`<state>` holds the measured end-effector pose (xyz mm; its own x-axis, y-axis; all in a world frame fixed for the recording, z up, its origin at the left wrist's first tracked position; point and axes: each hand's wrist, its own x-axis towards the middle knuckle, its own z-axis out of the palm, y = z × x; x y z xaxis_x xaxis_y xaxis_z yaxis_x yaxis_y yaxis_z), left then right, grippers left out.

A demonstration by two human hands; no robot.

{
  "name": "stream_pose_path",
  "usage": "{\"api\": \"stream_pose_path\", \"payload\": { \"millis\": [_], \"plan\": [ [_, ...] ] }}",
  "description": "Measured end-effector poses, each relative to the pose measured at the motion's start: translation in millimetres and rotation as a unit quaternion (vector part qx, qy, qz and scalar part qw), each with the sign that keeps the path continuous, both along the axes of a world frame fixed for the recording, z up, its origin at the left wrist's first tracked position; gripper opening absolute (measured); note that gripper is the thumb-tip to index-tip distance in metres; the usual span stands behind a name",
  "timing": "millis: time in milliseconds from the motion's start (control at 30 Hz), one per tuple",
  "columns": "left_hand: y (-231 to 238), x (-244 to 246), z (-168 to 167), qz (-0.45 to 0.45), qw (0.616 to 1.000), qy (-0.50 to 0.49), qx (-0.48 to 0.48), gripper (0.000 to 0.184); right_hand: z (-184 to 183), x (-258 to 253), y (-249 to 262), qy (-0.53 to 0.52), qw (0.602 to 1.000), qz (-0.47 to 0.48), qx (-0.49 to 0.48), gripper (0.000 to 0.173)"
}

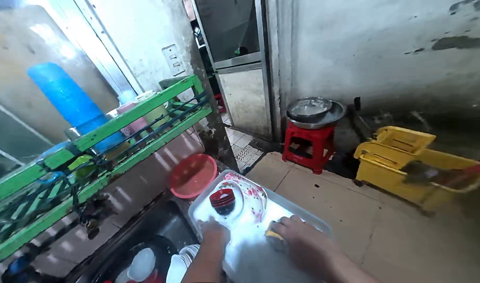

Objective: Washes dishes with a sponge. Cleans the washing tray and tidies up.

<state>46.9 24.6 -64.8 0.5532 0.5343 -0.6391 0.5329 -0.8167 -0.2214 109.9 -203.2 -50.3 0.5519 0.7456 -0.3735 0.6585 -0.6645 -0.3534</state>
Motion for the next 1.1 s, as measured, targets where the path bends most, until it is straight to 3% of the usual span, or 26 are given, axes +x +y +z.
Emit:
{"api": "stream_pose_path", "payload": {
  "millis": [233,400,533,667,867,967,1100],
  "plan": [
    [9,10,-15,-0.037,0.999,0.030,-0.015,0.043,-4,-1,-4,-0.012,0.999,0.003,0.029,0.043],
    [-4,0,0,-0.034,0.999,0.014,-0.013,0.047,0,1,-3,0.004,1.000,0.013,0.018,0.043],
    [-19,-8,6,-0.084,0.995,0.043,-0.011,0.047,-3,-1,-2,-0.009,1.000,0.010,0.009,0.044],
    [-42,-18,15,-0.149,0.985,0.080,-0.042,0.047,-1,-1,1,0.001,1.000,0.006,-0.010,0.048],
    [-65,-28,30,-0.195,0.964,0.083,-0.158,0.030,1,-2,1,0.015,1.000,0.008,-0.025,0.047],
    [-51,-22,54,-0.228,0.951,-0.015,-0.206,0.030,0,0,-2,0.024,1.000,0.012,-0.015,0.046],
    [-3,-10,84,-0.098,0.942,-0.276,-0.164,0.037,3,-8,-1,0.055,0.990,0.043,0.126,0.050]
  ]
}}
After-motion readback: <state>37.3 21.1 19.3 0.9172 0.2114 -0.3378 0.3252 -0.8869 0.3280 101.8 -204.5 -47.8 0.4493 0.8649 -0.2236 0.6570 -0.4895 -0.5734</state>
